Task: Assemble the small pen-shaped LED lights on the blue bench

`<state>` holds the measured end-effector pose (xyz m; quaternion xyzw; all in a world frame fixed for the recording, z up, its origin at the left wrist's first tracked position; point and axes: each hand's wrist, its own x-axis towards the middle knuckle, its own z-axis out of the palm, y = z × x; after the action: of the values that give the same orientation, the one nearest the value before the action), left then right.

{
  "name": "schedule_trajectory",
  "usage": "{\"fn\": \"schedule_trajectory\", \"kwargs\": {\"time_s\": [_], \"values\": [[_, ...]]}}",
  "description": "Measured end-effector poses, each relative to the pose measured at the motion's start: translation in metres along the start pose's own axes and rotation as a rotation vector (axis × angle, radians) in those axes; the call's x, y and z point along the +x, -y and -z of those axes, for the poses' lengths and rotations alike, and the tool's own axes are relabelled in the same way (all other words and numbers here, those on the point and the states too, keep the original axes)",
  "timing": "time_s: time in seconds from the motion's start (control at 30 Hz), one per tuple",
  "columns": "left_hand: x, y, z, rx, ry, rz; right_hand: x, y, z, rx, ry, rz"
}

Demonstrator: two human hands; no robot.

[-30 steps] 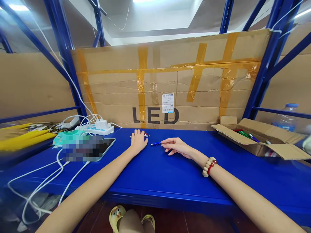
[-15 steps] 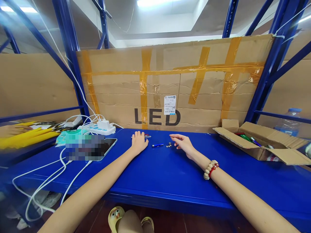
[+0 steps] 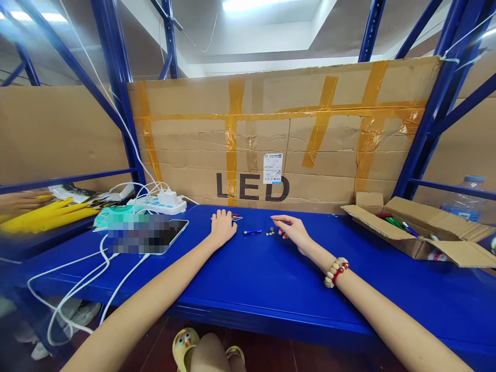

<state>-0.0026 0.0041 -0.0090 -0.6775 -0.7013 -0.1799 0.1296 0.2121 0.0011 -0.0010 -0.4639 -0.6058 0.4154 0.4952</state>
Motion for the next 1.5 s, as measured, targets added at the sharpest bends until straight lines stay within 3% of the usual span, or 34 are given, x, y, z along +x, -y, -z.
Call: {"fn": "schedule_trajectory", "kwargs": {"time_s": [0.43, 0.67, 1.0, 1.23, 1.5], "values": [[-0.005, -0.011, 0.002, -0.123, 0.099, -0.104, -0.007, 0.008, -0.004, -0.02, 0.12, 0.15], [-0.004, -0.014, 0.0, -0.124, 0.115, -0.127, -0.011, 0.013, -0.008, -0.04, 0.157, 0.138], [0.004, -0.006, -0.004, -0.068, 0.111, -0.094, -0.019, 0.03, -0.004, 0.632, 0.326, -0.058], [0.006, -0.007, -0.004, -0.059, 0.114, -0.103, -0.025, 0.041, -0.004, 0.614, 0.3, -0.037], [0.004, -0.007, -0.004, -0.08, 0.118, -0.088, -0.026, 0.034, -0.006, 0.662, 0.329, -0.092]]}}
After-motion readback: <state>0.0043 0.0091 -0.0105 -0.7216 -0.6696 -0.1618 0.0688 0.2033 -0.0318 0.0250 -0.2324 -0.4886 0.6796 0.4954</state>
